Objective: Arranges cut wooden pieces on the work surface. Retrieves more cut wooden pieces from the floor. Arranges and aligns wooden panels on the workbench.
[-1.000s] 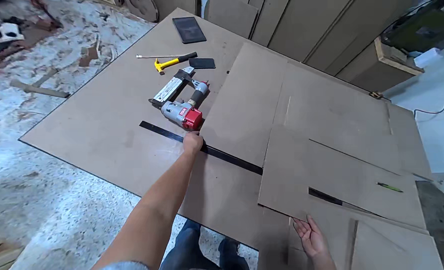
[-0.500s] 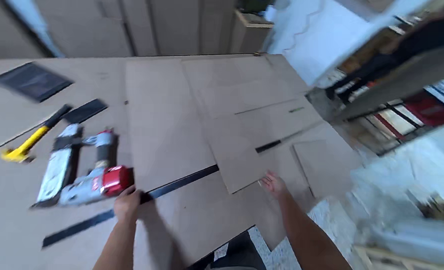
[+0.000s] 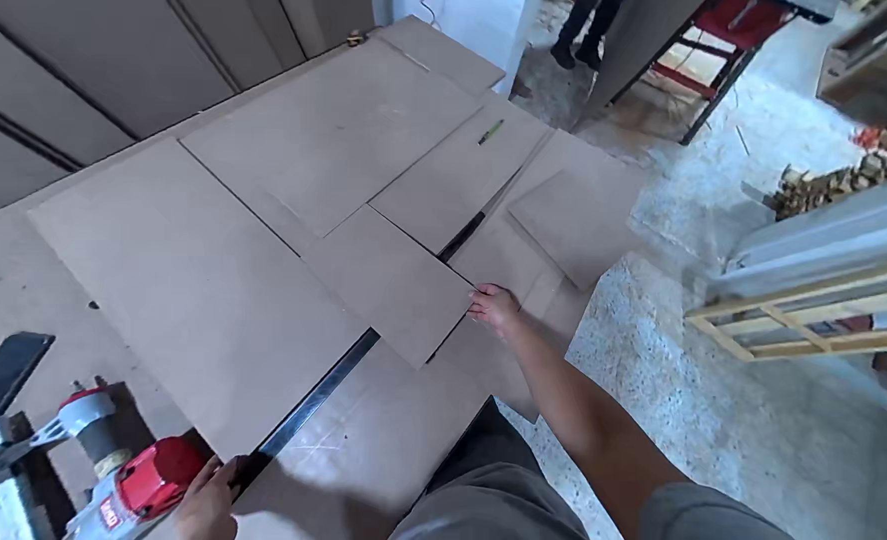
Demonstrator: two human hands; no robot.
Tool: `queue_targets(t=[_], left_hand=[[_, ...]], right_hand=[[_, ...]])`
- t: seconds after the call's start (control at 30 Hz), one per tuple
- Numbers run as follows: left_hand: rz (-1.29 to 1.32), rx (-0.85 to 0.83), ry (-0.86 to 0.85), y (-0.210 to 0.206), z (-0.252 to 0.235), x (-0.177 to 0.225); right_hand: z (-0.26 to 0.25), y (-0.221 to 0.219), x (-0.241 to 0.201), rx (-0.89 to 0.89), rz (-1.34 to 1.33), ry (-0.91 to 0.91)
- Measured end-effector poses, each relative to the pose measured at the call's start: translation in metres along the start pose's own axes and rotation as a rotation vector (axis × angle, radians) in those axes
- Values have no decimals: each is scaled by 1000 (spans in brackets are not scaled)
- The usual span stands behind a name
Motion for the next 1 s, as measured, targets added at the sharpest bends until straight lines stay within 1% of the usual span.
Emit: queue_targets(t=[0.17,0.27,0.33,0.4,0.5,0.6,0.67,0.7,0.77,0.8,0.83,0.87,0.9,1.0], left_hand=[[-26,-23,42,-1,-2,-2],[-14,18,57,-1,-2,-3],[1,32,71,-2,-5,-4],[5,30,79,-4,-7,-7],[1,50,92,-4,-4,-7],[11,58,110,-6,-5,-8],[-37,97,96,-6,-2,-6],[-126,146,67,-6,3,2],[-392,231,-68,-12,27,38],[-484,234,-196,-24,41,58],[-531,205,-366,-43,55,75],[-549,148,-520,-69,69,90],[-548,64,-635,-99,83,103],[-536,-192,-883,-186,114,145]], right_hand=[[-3,2,3,-71,43,35],[5,5,0,-96,34,32],[19,17,-13,-81,34,79],[21,43,-29,-44,54,173],[23,100,-73,45,116,327],[12,150,-140,155,101,553],[4,164,-191,223,99,673],[0,163,-214,256,117,708],[-13,147,-251,320,164,734],[-20,132,-265,337,204,726],[-30,115,-276,326,249,713],[-43,94,-284,293,293,691],[-57,72,-291,250,330,673],[-101,-5,-305,142,432,627]])
Point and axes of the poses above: each hand's wrist, its own z-axis away from the middle knuckle, its own y-axis out of the back of the hand, x = y × z, the point moved 7 cm from there along -z, towards the middle knuckle, and after that the axes turned 11 degrees about x, right-handed, at the moved point
